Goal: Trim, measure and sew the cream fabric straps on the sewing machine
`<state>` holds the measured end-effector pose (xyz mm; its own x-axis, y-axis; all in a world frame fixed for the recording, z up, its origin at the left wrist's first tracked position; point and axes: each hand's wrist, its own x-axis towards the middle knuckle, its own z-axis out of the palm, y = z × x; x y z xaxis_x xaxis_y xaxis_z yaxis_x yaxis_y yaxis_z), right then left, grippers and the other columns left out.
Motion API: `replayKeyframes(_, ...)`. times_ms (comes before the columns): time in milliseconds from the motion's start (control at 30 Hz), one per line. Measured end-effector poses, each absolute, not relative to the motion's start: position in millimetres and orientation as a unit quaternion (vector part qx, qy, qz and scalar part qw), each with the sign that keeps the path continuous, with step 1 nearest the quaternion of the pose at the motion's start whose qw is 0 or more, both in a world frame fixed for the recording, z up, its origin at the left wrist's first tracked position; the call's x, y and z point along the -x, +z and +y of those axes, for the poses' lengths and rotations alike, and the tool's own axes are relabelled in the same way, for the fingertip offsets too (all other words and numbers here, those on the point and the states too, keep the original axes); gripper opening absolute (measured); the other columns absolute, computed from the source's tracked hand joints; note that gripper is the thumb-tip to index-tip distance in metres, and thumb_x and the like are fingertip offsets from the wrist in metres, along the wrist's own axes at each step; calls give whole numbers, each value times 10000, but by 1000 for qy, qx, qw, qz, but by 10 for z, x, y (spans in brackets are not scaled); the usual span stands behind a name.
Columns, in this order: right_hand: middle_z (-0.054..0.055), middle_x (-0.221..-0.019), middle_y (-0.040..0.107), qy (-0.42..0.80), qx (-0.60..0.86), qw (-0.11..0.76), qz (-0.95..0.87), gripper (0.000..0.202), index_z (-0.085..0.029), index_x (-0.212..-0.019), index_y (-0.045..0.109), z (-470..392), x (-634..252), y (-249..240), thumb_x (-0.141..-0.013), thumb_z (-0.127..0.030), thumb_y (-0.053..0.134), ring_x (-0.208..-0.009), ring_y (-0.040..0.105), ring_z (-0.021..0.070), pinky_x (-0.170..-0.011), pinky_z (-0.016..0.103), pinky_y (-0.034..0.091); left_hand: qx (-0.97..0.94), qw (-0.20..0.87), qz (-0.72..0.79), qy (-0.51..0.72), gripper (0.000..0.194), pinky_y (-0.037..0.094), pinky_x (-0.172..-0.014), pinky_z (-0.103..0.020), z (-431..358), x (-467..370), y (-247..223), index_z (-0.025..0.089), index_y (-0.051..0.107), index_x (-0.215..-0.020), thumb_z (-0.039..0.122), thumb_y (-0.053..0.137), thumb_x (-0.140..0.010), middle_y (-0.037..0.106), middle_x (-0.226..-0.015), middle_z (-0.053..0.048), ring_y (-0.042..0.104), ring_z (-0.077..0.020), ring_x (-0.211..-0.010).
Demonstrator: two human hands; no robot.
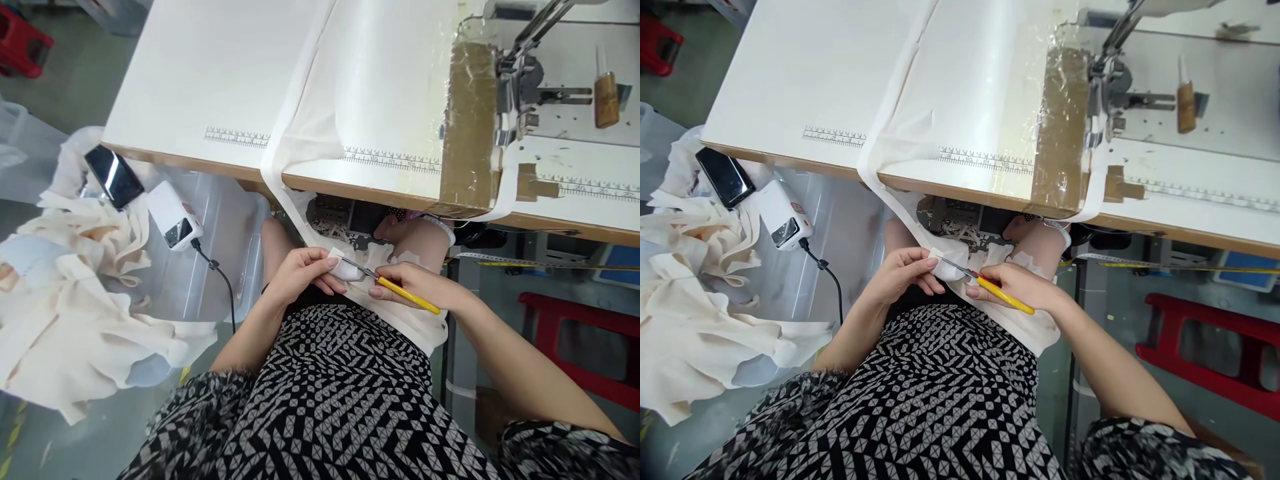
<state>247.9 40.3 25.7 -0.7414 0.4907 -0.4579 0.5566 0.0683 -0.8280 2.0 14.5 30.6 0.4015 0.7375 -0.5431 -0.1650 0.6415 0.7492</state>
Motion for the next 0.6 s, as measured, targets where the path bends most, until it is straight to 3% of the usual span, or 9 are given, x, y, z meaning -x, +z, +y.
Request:
replayKeyframes(200,-15,-576,419,-489,-403,52,772,672,-225,-669,380,377,-2471,304,-839,-873,321,-518,389,137,-512,284,253,-305,774,467,301,508,539,-506,-171,139,-36,290,117,618,-824,558,832,-689,712,-637,-70,721,-191,-613)
replayKeyframes(600,11,-540,431,-383,-441,55,810,664,-234,-627,316,296,-2476,287,-888,-836,209,-500,367,149,-521,301,232,-300,786,450,301,469,538,-514,-165,126,-42,214,125,605,-805,537,815,-726,715,-623,-79,720,-186,-602)
